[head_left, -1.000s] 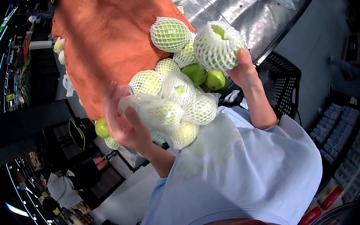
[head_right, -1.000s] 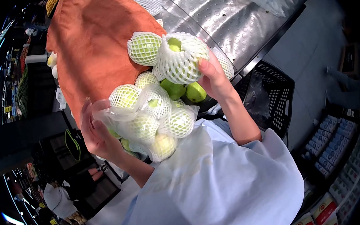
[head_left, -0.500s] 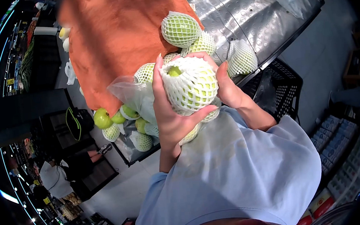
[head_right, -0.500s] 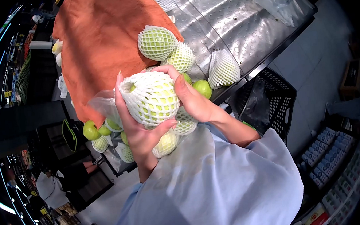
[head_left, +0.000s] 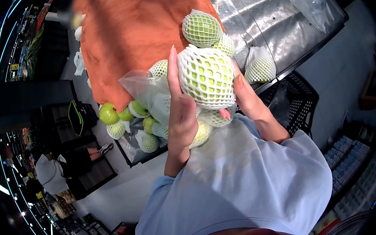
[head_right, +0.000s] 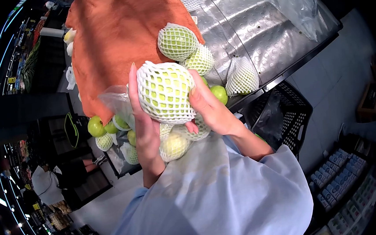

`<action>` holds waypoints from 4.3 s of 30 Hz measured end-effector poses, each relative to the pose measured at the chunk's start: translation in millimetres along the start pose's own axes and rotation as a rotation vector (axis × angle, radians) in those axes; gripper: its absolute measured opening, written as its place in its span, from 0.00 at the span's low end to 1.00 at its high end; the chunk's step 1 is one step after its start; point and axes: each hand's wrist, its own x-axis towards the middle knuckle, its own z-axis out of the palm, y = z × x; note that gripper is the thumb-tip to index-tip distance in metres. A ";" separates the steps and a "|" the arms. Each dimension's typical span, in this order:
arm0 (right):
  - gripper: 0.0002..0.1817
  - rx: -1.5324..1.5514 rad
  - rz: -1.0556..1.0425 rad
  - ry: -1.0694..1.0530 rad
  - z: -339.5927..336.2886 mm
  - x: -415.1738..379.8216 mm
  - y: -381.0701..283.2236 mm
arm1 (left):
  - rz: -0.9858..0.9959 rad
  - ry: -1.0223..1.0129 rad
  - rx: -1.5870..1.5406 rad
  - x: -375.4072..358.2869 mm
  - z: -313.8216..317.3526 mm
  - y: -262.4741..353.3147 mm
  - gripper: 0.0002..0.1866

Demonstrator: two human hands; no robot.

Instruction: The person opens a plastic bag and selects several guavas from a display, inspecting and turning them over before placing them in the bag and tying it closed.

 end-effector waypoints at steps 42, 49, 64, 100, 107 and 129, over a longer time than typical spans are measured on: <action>0.48 0.859 0.128 -0.048 -47.3 29.6 14.1 | 0.033 0.197 1.069 -5.3 -61.3 63.1 0.39; 0.37 0.156 0.013 0.055 -33.2 97.1 -2.0 | 0.137 0.128 0.955 -9.9 -92.1 35.5 0.08; 0.43 -0.751 -0.221 -0.692 33.2 147.6 4.8 | 0.256 0.295 0.902 -28.0 -101.4 27.5 0.09; 0.12 -0.664 -0.031 -0.762 -67.7 130.2 40.4 | 0.258 0.121 0.542 -6.8 -129.7 -0.9 0.05; 0.11 -0.641 -0.008 -0.728 -69.1 133.2 43.2 | 0.128 -0.012 0.365 1.3 -141.5 5.5 0.03; 0.17 -0.581 0.158 -0.839 -47.2 129.0 24.4 | -0.500 -0.328 -0.048 58.9 -147.5 -16.6 0.52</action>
